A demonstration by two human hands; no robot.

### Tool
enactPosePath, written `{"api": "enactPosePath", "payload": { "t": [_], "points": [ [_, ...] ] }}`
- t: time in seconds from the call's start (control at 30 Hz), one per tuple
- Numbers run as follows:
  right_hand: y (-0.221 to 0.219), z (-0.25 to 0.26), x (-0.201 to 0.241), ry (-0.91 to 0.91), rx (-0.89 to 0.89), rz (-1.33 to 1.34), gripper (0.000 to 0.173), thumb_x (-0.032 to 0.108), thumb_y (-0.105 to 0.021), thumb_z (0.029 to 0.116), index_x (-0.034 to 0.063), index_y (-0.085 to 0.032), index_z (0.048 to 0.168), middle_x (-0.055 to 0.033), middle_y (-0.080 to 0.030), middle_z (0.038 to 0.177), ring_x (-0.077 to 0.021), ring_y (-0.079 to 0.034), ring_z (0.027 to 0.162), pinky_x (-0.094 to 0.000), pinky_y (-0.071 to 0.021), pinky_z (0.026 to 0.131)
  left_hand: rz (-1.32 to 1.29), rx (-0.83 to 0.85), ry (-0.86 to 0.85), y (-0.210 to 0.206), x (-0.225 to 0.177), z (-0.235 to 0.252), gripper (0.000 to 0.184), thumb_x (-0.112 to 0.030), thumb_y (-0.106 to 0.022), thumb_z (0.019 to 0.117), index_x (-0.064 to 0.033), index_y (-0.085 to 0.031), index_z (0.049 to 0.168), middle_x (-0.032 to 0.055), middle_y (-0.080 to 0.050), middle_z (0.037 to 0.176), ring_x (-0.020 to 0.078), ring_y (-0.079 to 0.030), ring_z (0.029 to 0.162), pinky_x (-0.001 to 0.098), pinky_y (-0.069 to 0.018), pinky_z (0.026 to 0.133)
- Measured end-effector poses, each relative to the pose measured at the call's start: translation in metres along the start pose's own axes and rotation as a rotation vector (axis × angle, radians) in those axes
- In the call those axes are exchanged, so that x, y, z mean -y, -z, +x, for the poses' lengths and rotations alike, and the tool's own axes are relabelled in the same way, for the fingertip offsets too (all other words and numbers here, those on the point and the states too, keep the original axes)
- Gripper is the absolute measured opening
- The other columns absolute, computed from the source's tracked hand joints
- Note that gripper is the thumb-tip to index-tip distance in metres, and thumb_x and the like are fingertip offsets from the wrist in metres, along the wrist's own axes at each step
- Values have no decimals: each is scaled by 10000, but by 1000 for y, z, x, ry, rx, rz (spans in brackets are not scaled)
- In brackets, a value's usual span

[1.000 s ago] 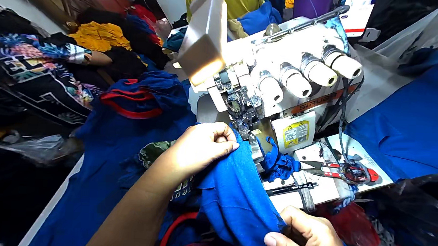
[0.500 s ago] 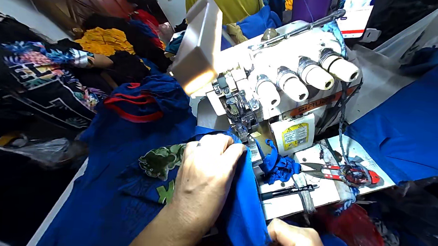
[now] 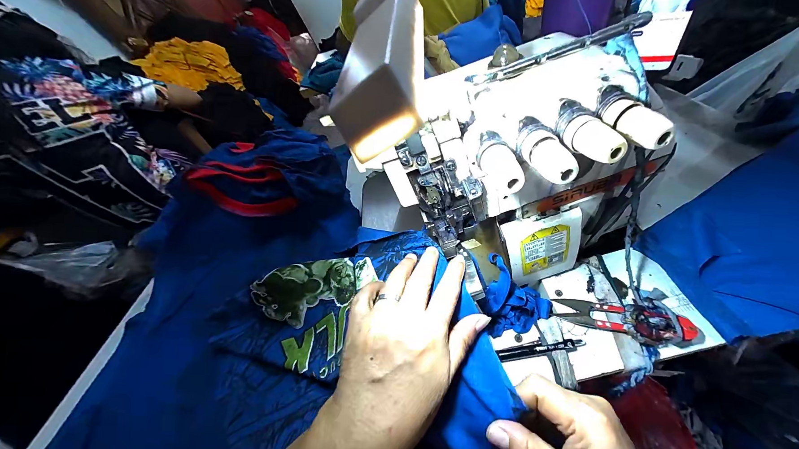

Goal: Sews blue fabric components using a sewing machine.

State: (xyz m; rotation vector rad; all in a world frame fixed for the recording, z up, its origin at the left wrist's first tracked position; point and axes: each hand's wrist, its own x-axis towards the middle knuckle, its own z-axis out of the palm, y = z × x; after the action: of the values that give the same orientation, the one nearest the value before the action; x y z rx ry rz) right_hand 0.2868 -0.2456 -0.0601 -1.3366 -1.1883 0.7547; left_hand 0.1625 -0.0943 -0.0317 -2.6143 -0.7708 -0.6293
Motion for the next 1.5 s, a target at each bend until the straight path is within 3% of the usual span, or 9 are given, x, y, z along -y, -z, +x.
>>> {"api": "enactPosePath", "payload": {
  "t": [0.37,0.47,0.6,0.83,0.9,0.97,1.03,1.27,1.5],
  "points": [
    [7,15,-15,-36,-41,77,171,172,-694,932,4,-684,956,18,-659,745,50,-596,622,-123,-506,585,-85,8,47,-11,1,12,748,-684,-224,1001,-217,-659,1390,227,-649,1336,427,-608,1252,656,-441,937],
    [10,13,-18,-90,-25,96,169,165,-693,919,26,-689,1015,55,-665,769,64,-598,637,-113,-505,590,-278,75,15,5,4,11,682,-570,-325,1031,-85,-649,1385,242,-608,1391,451,-553,1322,675,-385,1045],
    [17,11,-20,-138,36,28,195,166,-680,923,14,-730,1034,-3,-696,828,25,-615,687,-143,-511,636,-363,-33,36,11,33,-10,437,-369,-485,1031,-67,-740,1217,89,-708,1291,286,-624,1283,568,-434,1085],
    [16,13,-27,183,-119,-357,171,187,-653,909,68,-773,893,-91,-705,969,-154,-659,965,-251,-524,832,-199,-128,41,15,42,-22,266,-286,-564,942,-120,-762,878,56,-738,940,244,-712,961,548,-497,934],
    [17,9,-20,151,-69,-304,190,150,-613,945,16,-747,947,-123,-734,998,-152,-691,976,-264,-547,843,-137,-128,10,16,38,-19,260,-249,-547,932,-110,-743,832,59,-726,873,242,-713,888,513,-513,923],
    [18,6,-11,48,26,-172,195,116,-576,980,-29,-706,993,-110,-688,813,-101,-632,720,-247,-503,658,-73,-138,-27,16,38,-17,260,-208,-527,930,-90,-725,809,71,-712,820,247,-710,833,488,-521,911],
    [21,4,-4,-39,107,-78,201,108,-554,1007,-45,-678,1049,-87,-640,754,-70,-562,642,-229,-466,616,-77,-127,-33,17,43,-16,261,-195,-512,934,-70,-703,807,83,-694,800,269,-696,821,479,-532,851],
    [20,3,6,-185,146,134,181,148,-569,1015,-14,-649,1029,58,-550,727,60,-486,642,-136,-423,623,-158,-40,-17,27,59,-13,218,-208,-498,896,-96,-663,807,45,-653,800,240,-670,833,478,-526,863],
    [9,31,-9,-237,176,428,122,145,-546,1015,81,-617,1090,77,-618,859,39,-606,772,-153,-512,695,-244,62,16,10,71,16,159,-148,-579,871,-39,-669,797,117,-672,855,325,-682,874,567,-528,798]
  ]
}}
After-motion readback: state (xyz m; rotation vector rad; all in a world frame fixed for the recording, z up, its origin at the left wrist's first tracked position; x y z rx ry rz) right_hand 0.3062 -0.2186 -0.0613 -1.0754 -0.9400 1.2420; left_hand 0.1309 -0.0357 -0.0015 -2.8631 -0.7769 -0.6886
